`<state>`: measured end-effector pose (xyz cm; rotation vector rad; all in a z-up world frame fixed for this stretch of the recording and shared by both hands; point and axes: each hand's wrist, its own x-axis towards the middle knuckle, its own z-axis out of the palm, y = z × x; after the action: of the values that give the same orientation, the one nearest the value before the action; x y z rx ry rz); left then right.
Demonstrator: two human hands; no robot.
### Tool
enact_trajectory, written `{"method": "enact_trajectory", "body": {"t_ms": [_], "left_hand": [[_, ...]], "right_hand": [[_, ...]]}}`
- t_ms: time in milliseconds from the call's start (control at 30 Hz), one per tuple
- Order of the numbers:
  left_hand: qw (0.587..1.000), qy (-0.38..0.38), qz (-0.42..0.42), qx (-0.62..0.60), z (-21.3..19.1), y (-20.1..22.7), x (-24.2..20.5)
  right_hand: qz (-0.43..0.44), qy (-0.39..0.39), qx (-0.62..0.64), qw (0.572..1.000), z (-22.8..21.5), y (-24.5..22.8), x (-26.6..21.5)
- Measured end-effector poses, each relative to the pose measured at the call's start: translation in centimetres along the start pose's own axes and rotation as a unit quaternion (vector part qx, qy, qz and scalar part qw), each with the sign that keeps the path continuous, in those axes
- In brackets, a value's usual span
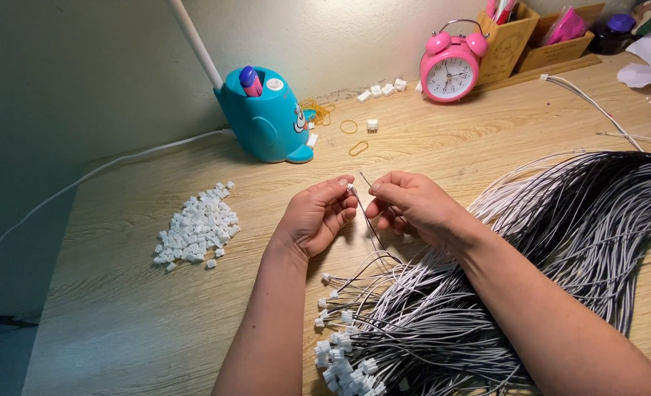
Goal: A person untangles and separates individual white plastic connectors from a large bundle of wires on a wooden desk.
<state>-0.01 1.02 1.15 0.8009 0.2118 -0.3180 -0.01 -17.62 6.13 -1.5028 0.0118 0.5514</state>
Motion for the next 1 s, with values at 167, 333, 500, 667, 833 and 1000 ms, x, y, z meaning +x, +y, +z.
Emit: {"method": "enact_trajectory", "body": {"t_ms": [167,333,500,667,833,1000], "left_hand": [[1.000,-0.006,0.005,-0.004,0.3,-0.1,-0.1],[1.000,-0.011,0.010,-0.004,0.2,-0.1,-0.2],[1.000,-0.013,0.007,-0.007,-0.1,-0.3,0.3],[1.000,-0.013,-0.003,0.011,0.0,-0.1,0.3],[1.000,-0.005,-0.011,0.026,0.9,0.4,-0.4],[0.995,0.076,-0.005,0.067,3.0,0.8,-1.6]], "right_hand": [[-0.004,0.001,0.000,1.000,-0.3,0.5,0.5],[-0.005,0.006,-0.008,1.000,0.0,0.5,0.5],[-0.013,0.019,-0.008,1.000,0.0,0.5,0.3],[-0.024,0.023,0.002,0.999,0.4,-0.3,-0.8],[-0.022,0.027,-0.008,0.999,0.3,-0.7,-0.8],[0.042,-0.018,-0.058,0.997,0.4,-3.3,-2.7]]}}
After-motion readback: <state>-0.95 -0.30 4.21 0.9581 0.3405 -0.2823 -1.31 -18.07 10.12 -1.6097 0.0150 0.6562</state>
